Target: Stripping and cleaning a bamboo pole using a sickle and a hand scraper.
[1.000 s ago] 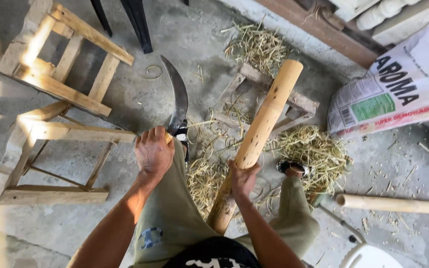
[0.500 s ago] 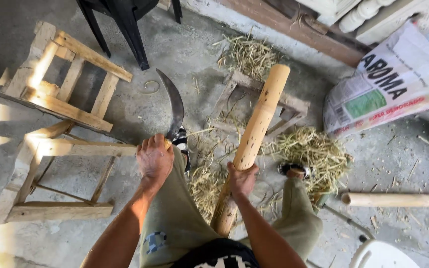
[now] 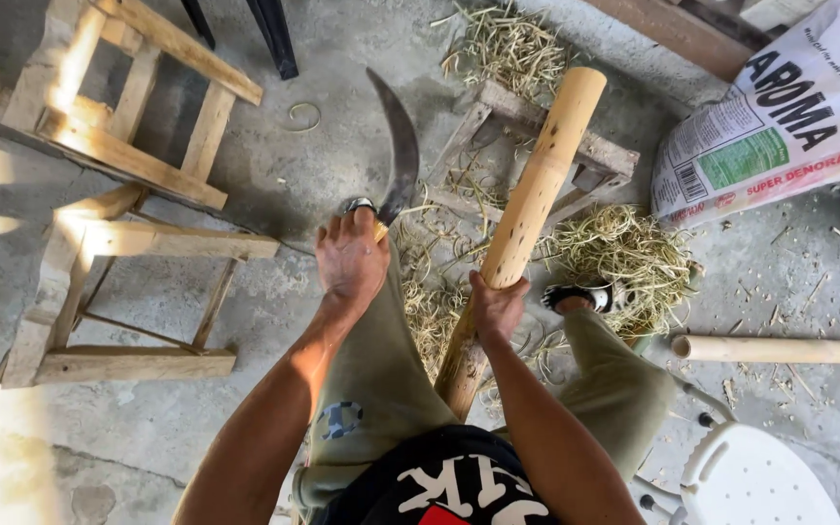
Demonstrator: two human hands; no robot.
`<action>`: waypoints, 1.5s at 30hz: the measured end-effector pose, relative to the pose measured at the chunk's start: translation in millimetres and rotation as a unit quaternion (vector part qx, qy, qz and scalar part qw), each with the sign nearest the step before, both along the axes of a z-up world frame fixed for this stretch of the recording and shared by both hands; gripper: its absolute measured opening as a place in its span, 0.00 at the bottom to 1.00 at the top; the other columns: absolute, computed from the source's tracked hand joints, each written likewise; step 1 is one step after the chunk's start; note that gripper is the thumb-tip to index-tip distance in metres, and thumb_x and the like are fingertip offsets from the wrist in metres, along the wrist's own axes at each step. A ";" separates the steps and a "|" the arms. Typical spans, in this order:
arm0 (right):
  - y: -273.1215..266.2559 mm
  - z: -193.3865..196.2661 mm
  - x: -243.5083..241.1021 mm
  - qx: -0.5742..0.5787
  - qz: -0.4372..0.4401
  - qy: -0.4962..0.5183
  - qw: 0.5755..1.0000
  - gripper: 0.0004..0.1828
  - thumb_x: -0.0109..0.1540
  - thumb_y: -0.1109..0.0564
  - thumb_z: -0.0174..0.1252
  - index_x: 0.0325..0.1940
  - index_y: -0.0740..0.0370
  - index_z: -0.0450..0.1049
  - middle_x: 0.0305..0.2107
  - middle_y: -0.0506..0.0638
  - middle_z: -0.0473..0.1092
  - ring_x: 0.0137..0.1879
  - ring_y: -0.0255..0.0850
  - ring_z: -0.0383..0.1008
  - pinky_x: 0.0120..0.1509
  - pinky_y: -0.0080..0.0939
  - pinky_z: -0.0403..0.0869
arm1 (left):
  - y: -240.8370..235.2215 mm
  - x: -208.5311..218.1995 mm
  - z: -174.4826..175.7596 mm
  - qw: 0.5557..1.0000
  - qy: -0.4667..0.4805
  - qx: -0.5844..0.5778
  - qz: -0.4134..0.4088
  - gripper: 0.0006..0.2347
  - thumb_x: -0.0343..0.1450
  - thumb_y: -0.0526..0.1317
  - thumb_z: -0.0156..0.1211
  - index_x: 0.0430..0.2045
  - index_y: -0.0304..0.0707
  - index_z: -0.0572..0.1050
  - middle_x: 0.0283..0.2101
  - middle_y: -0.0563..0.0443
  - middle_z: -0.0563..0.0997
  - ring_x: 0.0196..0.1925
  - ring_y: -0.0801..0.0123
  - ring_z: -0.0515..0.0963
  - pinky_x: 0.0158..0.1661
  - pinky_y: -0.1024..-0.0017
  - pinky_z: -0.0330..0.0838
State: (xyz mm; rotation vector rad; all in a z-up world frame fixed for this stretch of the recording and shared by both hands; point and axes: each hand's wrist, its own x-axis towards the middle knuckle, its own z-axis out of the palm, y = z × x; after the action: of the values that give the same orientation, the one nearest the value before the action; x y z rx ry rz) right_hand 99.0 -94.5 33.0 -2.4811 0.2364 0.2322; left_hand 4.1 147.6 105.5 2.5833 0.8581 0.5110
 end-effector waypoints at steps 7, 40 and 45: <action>-2.1 0.1 -5.9 -0.017 -0.012 0.037 0.999 0.44 0.50 0.37 0.69 0.59 0.59 0.57 0.42 0.65 0.74 0.46 0.56 0.76 0.54 0.57 0.75 | -9.9 -3.5 -1.2 1.000 -0.007 -0.017 0.003 0.11 0.64 0.39 0.71 0.35 0.39 0.75 0.34 0.46 0.81 0.38 0.53 0.80 0.41 0.54 0.70; -12.4 -28.7 13.7 0.001 0.013 0.000 1.000 0.44 0.51 0.38 0.71 0.59 0.60 0.56 0.41 0.65 0.74 0.43 0.56 0.78 0.51 0.55 0.78 | -258.7 -477.3 -239.3 0.751 0.275 -0.463 0.381 0.19 0.69 0.54 0.59 0.35 0.34 0.82 0.34 0.32 0.84 0.34 0.53 0.83 0.37 0.52 0.73; -15.5 -27.2 14.2 -0.032 0.012 -0.004 0.999 0.44 0.51 0.37 0.73 0.57 0.60 0.58 0.40 0.67 0.74 0.42 0.58 0.77 0.51 0.57 0.77 | -271.5 -452.7 -167.5 0.728 0.163 -0.521 0.415 0.16 0.65 0.48 0.61 0.35 0.32 0.81 0.31 0.34 0.86 0.35 0.53 0.85 0.37 0.53 0.75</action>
State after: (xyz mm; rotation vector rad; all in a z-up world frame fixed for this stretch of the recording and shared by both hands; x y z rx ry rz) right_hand 113.2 -110.0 5.8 -2.5492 0.2134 0.2273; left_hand -448.5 -124.0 -61.9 1.1516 1.7677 -0.2409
